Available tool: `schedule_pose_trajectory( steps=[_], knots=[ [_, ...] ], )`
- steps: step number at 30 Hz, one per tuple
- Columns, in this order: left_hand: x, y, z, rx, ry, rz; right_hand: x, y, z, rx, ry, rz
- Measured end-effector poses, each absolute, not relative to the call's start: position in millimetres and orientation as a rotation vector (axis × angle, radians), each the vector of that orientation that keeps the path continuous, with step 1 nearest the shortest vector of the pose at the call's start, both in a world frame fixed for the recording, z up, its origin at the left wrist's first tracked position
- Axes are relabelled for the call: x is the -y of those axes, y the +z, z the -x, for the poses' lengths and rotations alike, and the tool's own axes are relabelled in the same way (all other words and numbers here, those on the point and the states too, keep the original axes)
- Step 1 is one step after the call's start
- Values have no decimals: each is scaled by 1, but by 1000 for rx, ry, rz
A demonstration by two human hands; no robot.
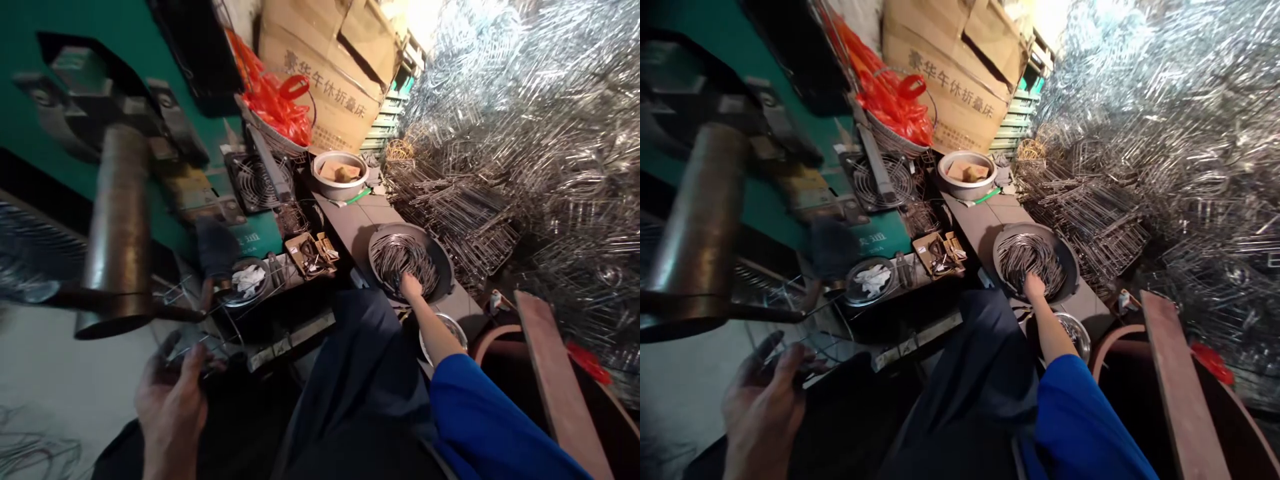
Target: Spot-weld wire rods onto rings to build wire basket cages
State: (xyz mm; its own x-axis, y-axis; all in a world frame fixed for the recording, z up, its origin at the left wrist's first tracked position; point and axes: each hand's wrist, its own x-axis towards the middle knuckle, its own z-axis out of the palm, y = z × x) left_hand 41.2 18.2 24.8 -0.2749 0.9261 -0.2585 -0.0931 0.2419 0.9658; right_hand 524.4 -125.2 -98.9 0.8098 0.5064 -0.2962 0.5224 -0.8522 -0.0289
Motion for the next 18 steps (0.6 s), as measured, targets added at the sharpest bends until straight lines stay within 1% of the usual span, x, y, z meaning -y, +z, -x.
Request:
schedule_pose_trajectory(
  steps=[3,8,13,18],
  knots=[
    [-17,30,-44,-1462,1231,-863,129,-107,-528,-850,-468,-2951],
    [-12,37,-47,-1442,1264,-842,135,-102,-530,-854,-493,-3057],
    [2,32,-33,-1407,1266,-858,132,-83,-534,-767,-485,-3305],
    [26,27,-12,-1390,1248,-784,118,-52,-544,-869,-277,-3664]
  ],
)
